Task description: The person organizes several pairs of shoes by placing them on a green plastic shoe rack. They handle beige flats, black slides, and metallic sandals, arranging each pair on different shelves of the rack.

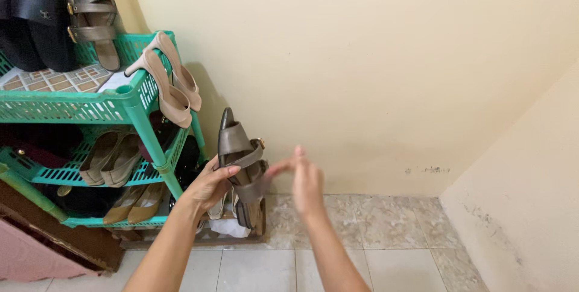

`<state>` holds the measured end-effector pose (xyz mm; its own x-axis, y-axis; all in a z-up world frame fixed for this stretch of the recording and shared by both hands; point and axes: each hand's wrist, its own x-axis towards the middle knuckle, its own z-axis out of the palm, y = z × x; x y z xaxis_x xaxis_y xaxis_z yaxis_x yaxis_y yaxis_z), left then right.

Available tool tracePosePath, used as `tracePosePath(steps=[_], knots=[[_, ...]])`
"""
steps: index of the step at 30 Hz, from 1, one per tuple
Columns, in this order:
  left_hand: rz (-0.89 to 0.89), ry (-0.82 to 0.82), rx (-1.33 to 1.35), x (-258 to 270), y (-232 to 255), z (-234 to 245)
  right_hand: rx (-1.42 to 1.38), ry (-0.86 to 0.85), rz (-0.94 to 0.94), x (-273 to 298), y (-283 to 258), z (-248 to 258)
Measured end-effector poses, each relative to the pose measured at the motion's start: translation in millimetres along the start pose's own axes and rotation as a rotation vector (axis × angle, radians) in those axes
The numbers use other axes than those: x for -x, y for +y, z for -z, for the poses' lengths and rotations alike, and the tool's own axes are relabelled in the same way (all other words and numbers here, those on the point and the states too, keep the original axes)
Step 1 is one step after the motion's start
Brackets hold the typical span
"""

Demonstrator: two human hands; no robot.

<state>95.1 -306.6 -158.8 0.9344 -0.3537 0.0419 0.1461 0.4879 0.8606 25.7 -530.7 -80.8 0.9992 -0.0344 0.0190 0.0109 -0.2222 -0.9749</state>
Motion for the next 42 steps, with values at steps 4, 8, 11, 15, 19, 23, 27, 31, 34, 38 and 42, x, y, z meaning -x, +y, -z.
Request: tracePosePath(steps=[4,8,11,15,19,23,27,31,34,38,42], knots=[[0.018,0.049,-0.203,3,-3,-17,-0.016,0.171,0.577,-12,-12,-8],[0.048,0.164,-0.261,6,-10,-19,-0.104,-0.142,0.603,-9,5,-28],[-0.047,0.087,-0.088,15,-5,-11,-0.178,-0.043,0.336,-11,5,6],[0.022,0.059,-0.106,28,13,-14,0.031,-0.225,0.401,-11,-12,36],[0.083,-0.049,-0.160,43,28,-19,0.132,-0.482,0.369,-12,-48,33],[0.118,-0.149,-0.105,61,47,-12,0.287,-0.499,0.498,-10,-77,8],[0.103,-0.198,-0.209,82,81,2,0.341,-0.437,0.690,-5,-94,-26],[0.095,-0.095,-0.280,121,126,14,0.400,-0.263,0.664,-3,-100,-78],[-0.070,0.212,-0.683,157,158,25,0.461,-0.049,0.801,6,-96,-126],[-0.531,0.522,-1.227,212,192,37,0.641,0.142,0.601,20,-119,-196],[-0.593,0.390,-1.459,244,215,51,0.670,0.284,0.658,24,-144,-255]])
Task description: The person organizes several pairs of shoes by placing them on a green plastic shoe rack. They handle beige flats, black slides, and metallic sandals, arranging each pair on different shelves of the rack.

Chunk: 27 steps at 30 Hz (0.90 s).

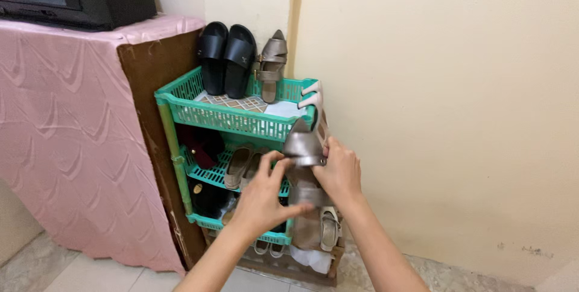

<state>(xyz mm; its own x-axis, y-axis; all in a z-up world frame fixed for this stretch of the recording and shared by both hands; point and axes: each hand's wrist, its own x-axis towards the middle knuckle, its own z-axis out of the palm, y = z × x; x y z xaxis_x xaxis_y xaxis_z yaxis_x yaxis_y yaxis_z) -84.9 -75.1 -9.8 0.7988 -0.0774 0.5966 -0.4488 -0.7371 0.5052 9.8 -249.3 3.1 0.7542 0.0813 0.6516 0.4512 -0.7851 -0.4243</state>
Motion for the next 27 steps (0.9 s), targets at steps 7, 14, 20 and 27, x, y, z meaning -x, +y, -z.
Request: tracePosePath(steps=[7,14,20,27], knots=[[0.058,-0.078,-0.151,-27,-45,52,-0.055,0.068,-0.017,-39,-47,-36],[-0.106,0.073,-0.077,-89,-86,78,-0.132,-0.008,0.115,-114,-56,-49],[-0.275,0.206,-0.010,-177,-131,75,-0.178,0.043,0.233,-191,-61,-42],[-0.293,0.218,0.105,-258,-163,48,-0.123,0.232,0.136,-273,-28,-80]])
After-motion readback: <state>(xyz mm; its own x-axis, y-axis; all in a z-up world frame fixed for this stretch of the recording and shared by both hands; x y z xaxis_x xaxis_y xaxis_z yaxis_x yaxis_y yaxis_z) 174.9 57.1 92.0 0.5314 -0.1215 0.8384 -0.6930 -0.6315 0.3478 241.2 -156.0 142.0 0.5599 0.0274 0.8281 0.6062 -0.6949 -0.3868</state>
